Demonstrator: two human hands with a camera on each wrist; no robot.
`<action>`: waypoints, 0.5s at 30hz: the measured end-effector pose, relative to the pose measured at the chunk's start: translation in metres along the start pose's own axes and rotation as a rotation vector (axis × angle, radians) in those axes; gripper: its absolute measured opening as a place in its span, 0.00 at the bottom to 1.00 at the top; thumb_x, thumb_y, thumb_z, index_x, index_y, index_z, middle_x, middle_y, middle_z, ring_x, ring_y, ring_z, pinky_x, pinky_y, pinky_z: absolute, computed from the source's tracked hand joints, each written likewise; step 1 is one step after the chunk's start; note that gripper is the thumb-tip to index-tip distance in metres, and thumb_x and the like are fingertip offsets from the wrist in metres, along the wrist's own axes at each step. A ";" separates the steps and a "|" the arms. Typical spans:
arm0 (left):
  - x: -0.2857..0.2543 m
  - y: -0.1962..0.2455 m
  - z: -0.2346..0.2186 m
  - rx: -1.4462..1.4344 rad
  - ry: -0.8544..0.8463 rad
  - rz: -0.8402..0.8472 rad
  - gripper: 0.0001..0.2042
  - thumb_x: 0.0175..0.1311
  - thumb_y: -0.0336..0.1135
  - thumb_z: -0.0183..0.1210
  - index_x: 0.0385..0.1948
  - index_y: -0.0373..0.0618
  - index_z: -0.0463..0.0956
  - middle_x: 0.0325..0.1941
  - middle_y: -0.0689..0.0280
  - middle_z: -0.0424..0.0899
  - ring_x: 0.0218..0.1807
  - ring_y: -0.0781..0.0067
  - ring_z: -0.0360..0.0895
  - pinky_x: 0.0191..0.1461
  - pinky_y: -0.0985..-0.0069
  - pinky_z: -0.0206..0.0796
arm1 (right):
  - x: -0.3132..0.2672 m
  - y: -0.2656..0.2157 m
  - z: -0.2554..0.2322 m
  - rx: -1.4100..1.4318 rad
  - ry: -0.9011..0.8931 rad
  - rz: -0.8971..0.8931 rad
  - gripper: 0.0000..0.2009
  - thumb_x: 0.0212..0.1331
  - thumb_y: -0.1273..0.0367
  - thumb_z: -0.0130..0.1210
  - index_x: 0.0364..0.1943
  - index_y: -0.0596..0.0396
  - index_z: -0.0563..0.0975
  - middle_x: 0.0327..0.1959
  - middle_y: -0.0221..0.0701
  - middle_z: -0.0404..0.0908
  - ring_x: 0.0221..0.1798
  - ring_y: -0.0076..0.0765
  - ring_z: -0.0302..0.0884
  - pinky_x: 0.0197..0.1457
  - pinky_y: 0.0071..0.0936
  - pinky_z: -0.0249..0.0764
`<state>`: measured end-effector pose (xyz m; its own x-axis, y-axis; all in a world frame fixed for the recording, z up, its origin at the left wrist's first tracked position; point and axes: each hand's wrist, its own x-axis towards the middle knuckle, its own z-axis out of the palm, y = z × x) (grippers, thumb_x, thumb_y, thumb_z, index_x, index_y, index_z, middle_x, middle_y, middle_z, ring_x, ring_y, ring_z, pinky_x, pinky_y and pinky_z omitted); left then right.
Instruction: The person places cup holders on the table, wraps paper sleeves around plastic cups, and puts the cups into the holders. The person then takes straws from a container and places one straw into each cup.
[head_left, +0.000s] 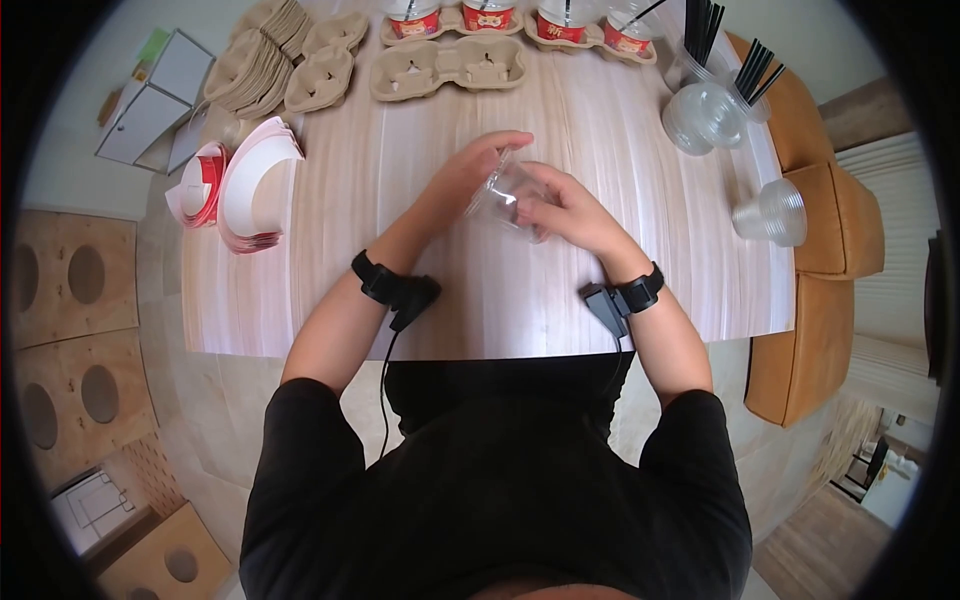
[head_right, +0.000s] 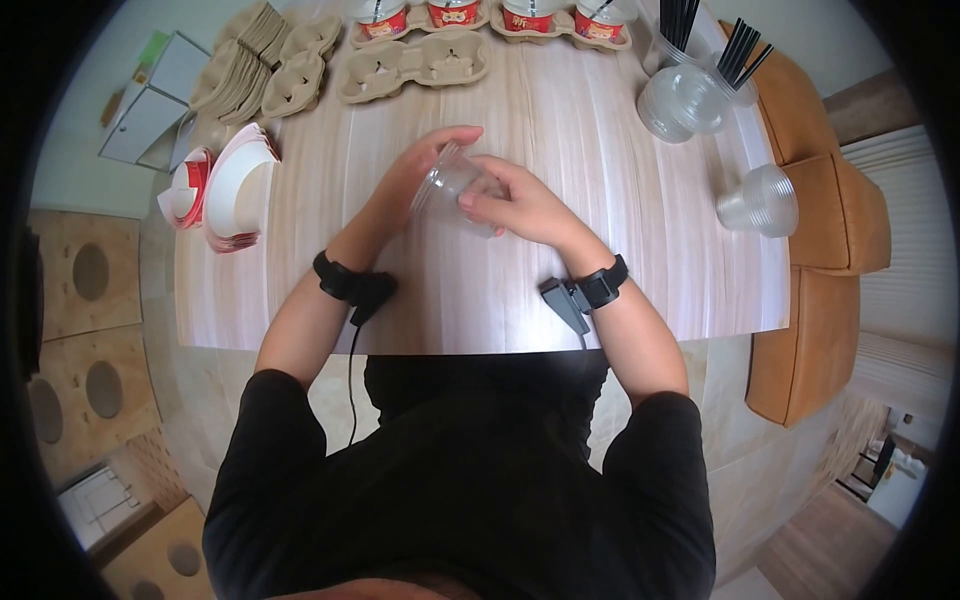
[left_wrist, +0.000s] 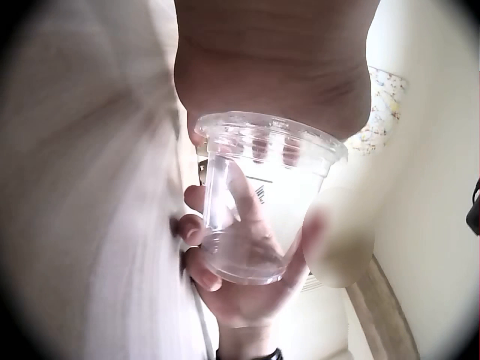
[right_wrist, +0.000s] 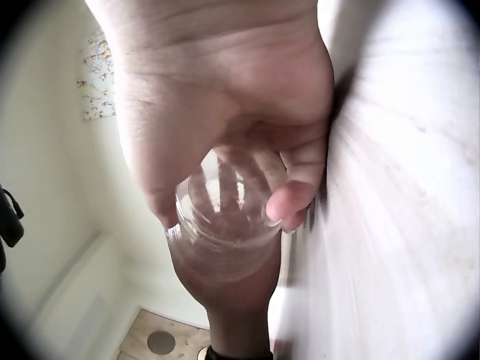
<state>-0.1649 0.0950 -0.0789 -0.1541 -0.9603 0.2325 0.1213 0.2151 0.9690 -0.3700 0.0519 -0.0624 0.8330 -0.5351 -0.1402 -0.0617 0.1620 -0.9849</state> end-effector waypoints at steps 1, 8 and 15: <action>-0.001 -0.001 0.002 -0.054 -0.042 -0.040 0.28 0.68 0.55 0.46 0.60 0.41 0.64 0.65 0.58 0.65 0.67 0.66 0.61 0.72 0.68 0.47 | 0.001 -0.001 0.000 -0.001 -0.002 0.000 0.28 0.59 0.66 0.59 0.63 0.59 0.64 0.37 0.27 0.77 0.34 0.19 0.74 0.29 0.17 0.71; 0.000 0.008 0.008 0.000 -0.121 0.060 0.33 0.65 0.61 0.47 0.61 0.41 0.64 0.68 0.58 0.63 0.71 0.65 0.56 0.73 0.66 0.46 | 0.001 -0.003 -0.006 0.285 -0.144 0.064 0.25 0.64 0.59 0.52 0.60 0.59 0.67 0.38 0.35 0.80 0.34 0.26 0.78 0.26 0.17 0.71; -0.017 0.078 -0.050 0.430 0.285 0.003 0.12 0.64 0.35 0.54 0.47 0.43 0.75 0.44 0.65 0.79 0.46 0.77 0.74 0.51 0.74 0.67 | 0.003 0.005 -0.002 0.397 -0.182 -0.061 0.35 0.60 0.57 0.59 0.68 0.53 0.57 0.53 0.40 0.75 0.50 0.36 0.77 0.42 0.26 0.76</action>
<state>-0.1038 0.1192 -0.0115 0.1264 -0.9570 0.2613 -0.3022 0.2137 0.9290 -0.3693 0.0493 -0.0675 0.9142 -0.4043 -0.0279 0.1768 0.4597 -0.8703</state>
